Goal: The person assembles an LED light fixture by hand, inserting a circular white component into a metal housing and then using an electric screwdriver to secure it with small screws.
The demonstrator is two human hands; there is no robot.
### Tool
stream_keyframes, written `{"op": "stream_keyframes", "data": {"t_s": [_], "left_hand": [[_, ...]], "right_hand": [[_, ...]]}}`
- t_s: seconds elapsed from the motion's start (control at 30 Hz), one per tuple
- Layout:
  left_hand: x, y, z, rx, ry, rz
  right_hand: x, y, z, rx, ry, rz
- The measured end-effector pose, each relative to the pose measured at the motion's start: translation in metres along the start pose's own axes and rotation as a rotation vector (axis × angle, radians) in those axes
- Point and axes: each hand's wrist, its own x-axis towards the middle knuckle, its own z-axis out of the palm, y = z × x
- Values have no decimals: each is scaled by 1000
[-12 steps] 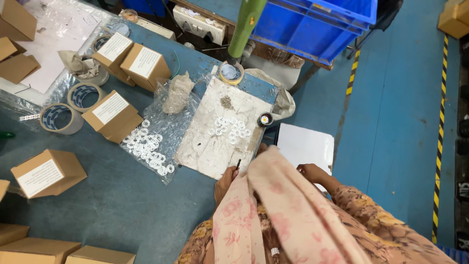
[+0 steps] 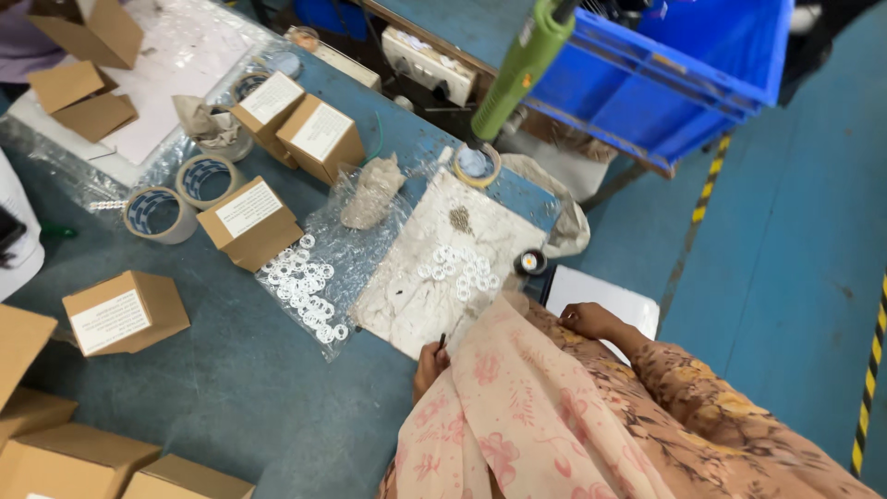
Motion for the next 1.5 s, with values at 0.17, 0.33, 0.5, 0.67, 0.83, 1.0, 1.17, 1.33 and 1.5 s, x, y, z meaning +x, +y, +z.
{"op": "stream_keyframes", "data": {"t_s": [0.17,0.33,0.5,0.67,0.83,1.0,1.17,1.33,1.5], "left_hand": [[-15,-35,9,55,-118,-208],[-17,-21,11,284,-133,-438],[-13,-5,18,410,-28,-478],[-14,-6,16,453,52,-290],[-8,5,12,368,122,-314],[-13,6,12,332,233,-106],[-20,19,6,-32,404,-189],[-24,23,25,124,632,-184],[-48,11,60,33,881,-20]], "right_hand": [[44,-22,-57,-148,-98,-269],[89,-19,-110,-386,-244,-349],[132,-13,-138,-488,-349,-621],[172,9,-132,-608,-397,-726],[215,61,-106,-616,-399,-687],[253,131,-70,-526,-515,-639],[271,158,-145,-17,-557,-401],[276,134,-213,258,-268,-663],[230,78,-223,132,-187,-1006]]}}
